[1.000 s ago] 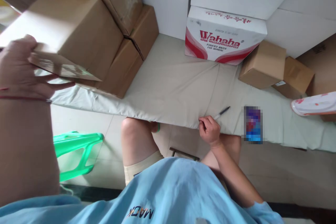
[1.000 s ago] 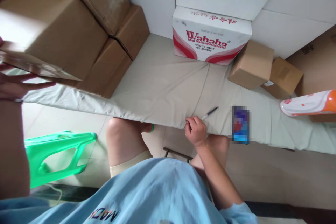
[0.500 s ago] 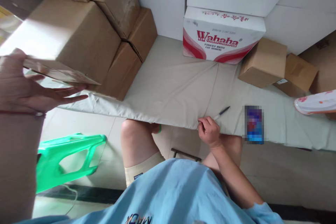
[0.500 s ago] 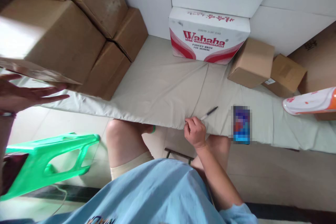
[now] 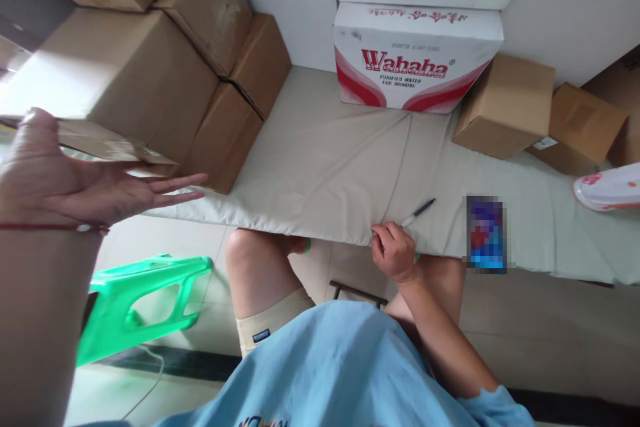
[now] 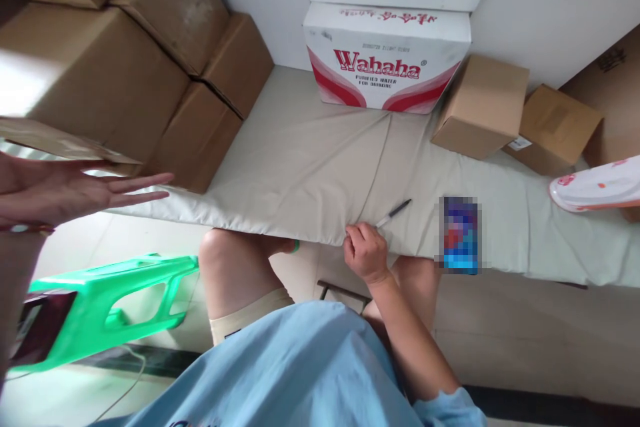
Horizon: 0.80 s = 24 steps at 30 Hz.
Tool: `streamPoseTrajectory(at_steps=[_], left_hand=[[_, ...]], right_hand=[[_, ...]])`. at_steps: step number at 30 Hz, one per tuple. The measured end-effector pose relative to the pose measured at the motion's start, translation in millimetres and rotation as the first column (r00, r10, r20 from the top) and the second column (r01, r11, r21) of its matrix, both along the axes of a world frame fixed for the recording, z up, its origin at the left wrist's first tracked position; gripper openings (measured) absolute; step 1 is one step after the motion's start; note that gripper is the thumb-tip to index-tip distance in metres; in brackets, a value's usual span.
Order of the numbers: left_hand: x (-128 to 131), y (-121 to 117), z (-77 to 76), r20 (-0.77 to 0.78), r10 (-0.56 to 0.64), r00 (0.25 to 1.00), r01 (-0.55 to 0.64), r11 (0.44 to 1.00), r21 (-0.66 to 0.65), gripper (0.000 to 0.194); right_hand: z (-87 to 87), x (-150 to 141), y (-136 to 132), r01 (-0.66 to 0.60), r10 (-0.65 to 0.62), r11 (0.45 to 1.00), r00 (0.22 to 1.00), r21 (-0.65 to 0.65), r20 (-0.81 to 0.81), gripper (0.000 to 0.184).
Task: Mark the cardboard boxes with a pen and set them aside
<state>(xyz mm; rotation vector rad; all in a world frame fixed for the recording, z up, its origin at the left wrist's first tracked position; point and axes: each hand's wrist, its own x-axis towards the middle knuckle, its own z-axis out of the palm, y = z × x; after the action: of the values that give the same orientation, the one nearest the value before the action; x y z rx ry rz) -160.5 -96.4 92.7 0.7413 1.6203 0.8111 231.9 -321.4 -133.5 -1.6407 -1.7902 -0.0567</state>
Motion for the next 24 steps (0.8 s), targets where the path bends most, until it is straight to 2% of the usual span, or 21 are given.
streamPoseTrajectory(at_steps=[2,5,8,11,14,16,19,21,24], left_hand=[[9,3,-0.8,-0.012,0.068,0.998,-0.068,0.997,-0.036,0.104],[27,6,5.3,-0.119,0.019,0.993,-0.026,0.998,-0.062,0.102],[46,6,17.2,-0.138,0.009,0.990,-0.022,0.996,-0.091,0.089],[63,6,26.0,-0.126,0.153,0.980,-0.168,0.979,-0.118,0.077],[78,0,24.3,-0.065,0.375,0.925,-0.379,0.922,-0.083,0.071],[85,-12,17.2,0.023,0.499,0.866,-0.499,0.866,-0.003,0.071],[94,-44,2.2,0.123,0.535,0.836,-0.546,0.834,0.082,0.062],[101,-73,-9.4,0.140,0.500,0.855,-0.514,0.852,0.095,0.050],[116,-118,-30.3,0.187,0.334,0.924,-0.343,0.939,0.019,0.047]], right_hand=[[0.2,0,0,-0.015,0.015,1.000,1.000,0.000,-0.009,0.022],[0.2,1,-1,-0.030,0.030,1.000,0.999,0.005,-0.021,0.021],[0.1,1,-2,-0.038,0.038,0.999,0.999,0.006,-0.029,0.021],[-0.2,2,-3,-0.052,0.052,0.999,0.998,0.007,-0.046,0.021],[-0.9,2,-4,-0.067,0.067,0.998,0.994,0.008,-0.084,0.021],[-0.6,1,-3,-0.072,0.072,0.997,0.989,0.007,-0.127,0.021],[4.2,1,-4,-0.076,0.076,0.997,0.972,0.005,-0.221,0.021],[11.7,3,-7,-0.074,0.072,0.997,0.949,0.006,-0.307,0.021],[27.0,11,-22,-0.013,0.012,1.000,0.895,-0.001,-0.446,0.019]])
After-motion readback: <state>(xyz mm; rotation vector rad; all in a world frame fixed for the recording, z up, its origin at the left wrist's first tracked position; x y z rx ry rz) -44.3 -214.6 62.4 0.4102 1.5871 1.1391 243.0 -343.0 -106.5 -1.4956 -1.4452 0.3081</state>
